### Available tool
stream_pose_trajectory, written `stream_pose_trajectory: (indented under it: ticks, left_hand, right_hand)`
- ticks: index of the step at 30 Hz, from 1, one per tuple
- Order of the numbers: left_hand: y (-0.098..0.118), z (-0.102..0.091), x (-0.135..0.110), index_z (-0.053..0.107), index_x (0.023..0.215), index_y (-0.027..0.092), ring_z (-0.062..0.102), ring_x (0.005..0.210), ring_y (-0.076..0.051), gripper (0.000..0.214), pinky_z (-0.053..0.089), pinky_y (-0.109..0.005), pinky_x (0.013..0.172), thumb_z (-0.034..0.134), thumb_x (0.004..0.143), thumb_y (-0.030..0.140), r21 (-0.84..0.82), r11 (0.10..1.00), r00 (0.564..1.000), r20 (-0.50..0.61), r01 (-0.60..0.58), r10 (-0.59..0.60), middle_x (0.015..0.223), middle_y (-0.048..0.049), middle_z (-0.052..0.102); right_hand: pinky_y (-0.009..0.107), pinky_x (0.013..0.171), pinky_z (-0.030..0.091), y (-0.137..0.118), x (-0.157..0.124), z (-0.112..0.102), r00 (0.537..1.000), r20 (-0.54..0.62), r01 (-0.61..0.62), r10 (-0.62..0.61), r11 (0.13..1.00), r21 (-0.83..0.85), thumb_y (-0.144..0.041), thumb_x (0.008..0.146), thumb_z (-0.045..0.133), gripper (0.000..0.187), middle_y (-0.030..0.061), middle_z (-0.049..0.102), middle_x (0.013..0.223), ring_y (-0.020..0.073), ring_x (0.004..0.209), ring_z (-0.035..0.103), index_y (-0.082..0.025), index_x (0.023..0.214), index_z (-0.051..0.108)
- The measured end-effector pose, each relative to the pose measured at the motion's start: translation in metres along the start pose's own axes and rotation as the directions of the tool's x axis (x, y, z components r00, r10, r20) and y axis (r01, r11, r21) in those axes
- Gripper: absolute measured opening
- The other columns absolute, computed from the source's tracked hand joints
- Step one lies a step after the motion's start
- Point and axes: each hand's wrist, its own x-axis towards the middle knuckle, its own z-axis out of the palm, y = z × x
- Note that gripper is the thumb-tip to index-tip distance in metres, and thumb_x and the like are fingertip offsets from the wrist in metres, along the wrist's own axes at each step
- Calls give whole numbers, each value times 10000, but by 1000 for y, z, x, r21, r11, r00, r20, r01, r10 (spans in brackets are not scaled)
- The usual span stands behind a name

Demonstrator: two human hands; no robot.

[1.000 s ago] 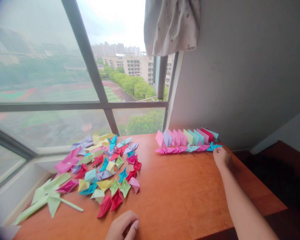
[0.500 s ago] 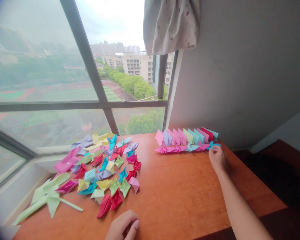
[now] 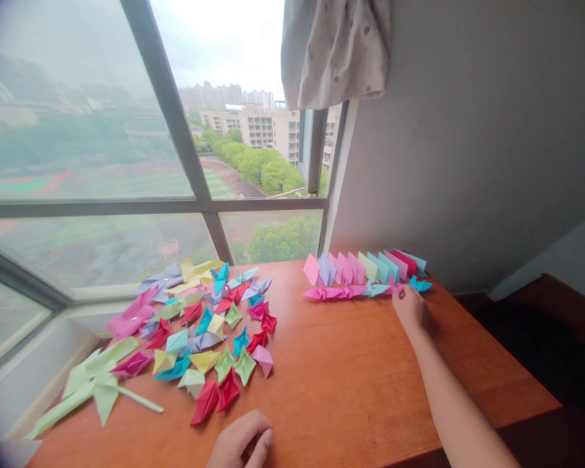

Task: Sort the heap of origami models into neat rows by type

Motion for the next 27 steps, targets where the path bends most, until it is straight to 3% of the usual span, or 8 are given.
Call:
stream_pose_trajectory:
  ticks: [27]
  left_hand:
    - [0,0,0,560,785,205,555,565,-133,198,427,-205,547,447,947,218,13,1000,1000,-12,-12,13,651,-6,592]
  right_hand:
    - [284,597,301,3,-2,-4,1000,7,30,-30,1000,1,-366,820,505,208,64,642,772,191,674,523,-197,721,574]
